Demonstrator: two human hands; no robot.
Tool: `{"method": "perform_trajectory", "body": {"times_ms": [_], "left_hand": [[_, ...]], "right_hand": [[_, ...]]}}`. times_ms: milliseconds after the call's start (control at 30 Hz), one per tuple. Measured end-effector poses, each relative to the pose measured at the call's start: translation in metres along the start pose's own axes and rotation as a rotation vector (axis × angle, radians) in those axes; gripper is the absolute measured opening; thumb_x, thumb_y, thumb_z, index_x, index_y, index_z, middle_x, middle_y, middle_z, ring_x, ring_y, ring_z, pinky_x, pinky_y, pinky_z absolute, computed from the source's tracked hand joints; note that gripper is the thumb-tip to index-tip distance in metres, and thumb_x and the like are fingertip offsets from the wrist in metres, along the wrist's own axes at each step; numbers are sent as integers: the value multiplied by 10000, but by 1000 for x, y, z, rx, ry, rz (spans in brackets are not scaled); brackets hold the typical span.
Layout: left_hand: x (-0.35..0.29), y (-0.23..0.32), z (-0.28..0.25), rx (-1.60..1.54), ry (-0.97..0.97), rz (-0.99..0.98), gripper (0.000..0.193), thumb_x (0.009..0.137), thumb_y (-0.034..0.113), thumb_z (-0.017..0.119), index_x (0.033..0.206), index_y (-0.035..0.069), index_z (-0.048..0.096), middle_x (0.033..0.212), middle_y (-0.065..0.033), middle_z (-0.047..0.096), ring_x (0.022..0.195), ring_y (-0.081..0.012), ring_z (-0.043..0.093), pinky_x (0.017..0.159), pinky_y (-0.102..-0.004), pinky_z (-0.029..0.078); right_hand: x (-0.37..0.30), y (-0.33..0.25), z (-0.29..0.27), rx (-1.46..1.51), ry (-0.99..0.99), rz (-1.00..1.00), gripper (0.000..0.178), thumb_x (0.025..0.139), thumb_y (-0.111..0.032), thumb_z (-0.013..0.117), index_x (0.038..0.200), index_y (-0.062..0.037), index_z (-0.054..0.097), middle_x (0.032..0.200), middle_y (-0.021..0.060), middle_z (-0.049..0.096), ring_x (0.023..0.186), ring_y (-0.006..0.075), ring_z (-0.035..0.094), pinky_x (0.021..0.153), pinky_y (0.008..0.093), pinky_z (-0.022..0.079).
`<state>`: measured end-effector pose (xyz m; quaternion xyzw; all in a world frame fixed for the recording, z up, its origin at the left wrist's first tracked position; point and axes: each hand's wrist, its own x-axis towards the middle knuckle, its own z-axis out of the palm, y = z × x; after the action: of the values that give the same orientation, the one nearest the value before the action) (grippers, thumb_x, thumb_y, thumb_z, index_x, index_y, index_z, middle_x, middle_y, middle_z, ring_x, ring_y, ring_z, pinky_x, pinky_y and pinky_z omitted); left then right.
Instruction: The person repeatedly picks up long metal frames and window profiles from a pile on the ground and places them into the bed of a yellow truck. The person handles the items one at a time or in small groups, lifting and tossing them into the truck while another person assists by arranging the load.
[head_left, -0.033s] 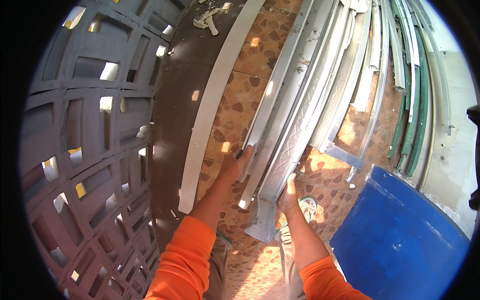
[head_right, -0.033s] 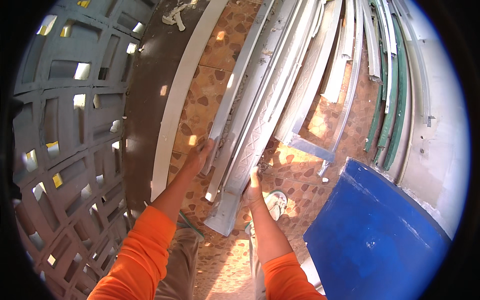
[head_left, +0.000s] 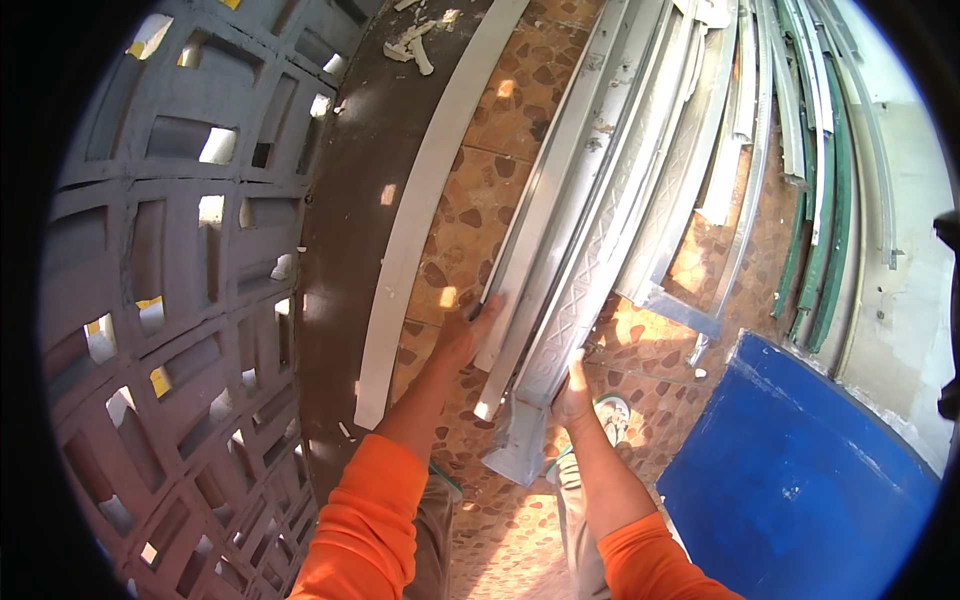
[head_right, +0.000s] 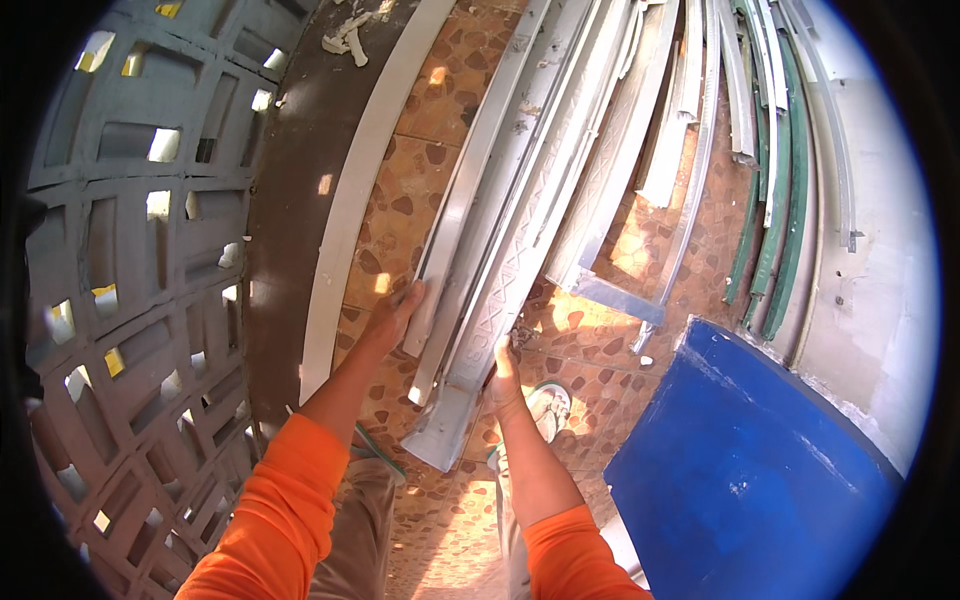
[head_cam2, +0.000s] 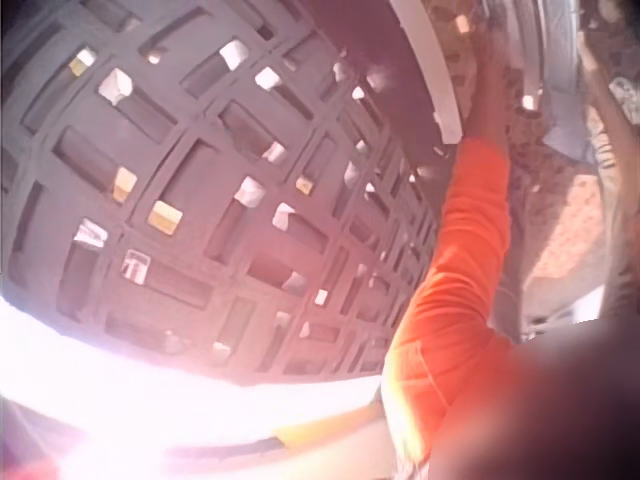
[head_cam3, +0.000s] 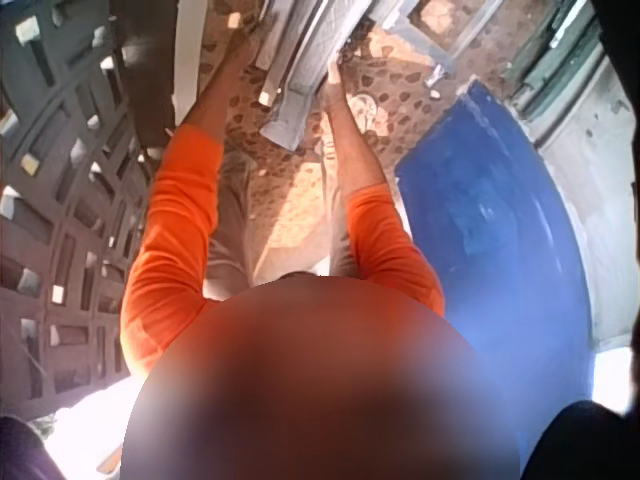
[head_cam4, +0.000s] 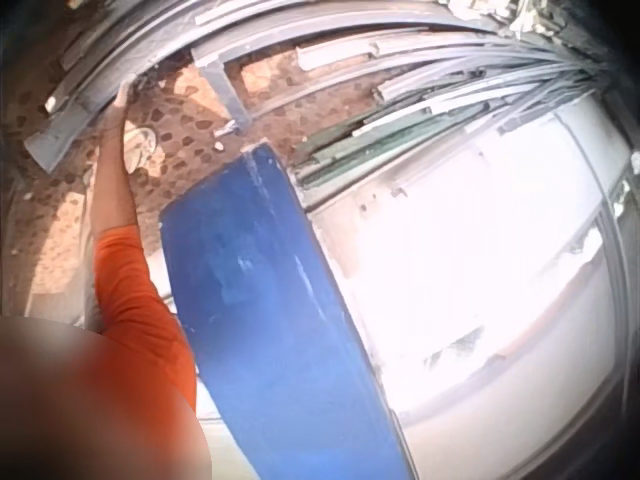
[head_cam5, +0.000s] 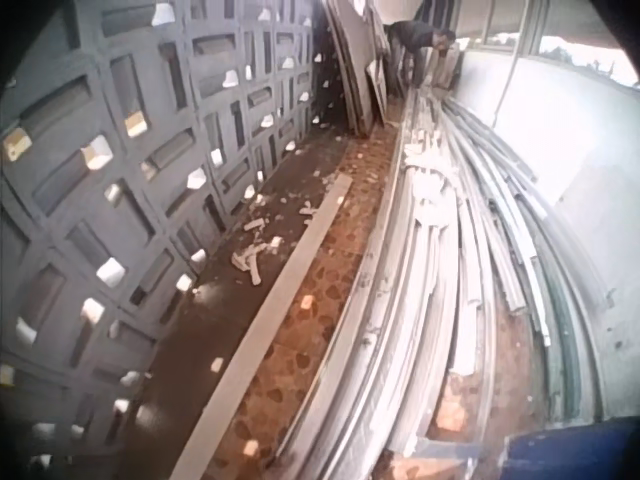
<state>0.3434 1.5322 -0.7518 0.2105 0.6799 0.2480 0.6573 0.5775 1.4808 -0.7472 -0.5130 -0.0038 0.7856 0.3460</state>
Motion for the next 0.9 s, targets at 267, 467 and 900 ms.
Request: {"method": "perform_trajectory", "body": {"times_ms": [267, 467, 900], "left_hand": [[2, -1, -5, 251, 77, -229, 1011, 941, 787, 380, 1469, -73, 445, 1473, -303, 487, 1403, -361, 444, 1145, -413, 341], [10, -40, -5, -291, -121, -229, 1013, 949, 784, 365, 1560, -23, 320, 1594, -195, 362, 1464, -288, 350, 1196, -353, 255], [-63, -52, -21, -303, -286, -200, 1025, 931, 810, 376, 1569, 9, 328, 1579, -159, 389, 1416, -253, 390, 1161, -380, 316]], "right_hand": [[1, 2, 14, -78, 5, -35, 674, 1004, -535, 564, 1450, -40, 458, 1398, 104, 572, 1294, 262, 541, 1086, 438, 436], [9, 12, -12, -425, 81, -92, 678, 992, -518, 595, 1377, 39, 554, 1309, 131, 611, 1248, 211, 523, 1071, 379, 401], [-63, 51, -23, -100, 71, -112, 861, 883, -520, 727, 1507, -41, 377, 1417, 74, 498, 1285, 218, 485, 1104, 387, 384]]}}
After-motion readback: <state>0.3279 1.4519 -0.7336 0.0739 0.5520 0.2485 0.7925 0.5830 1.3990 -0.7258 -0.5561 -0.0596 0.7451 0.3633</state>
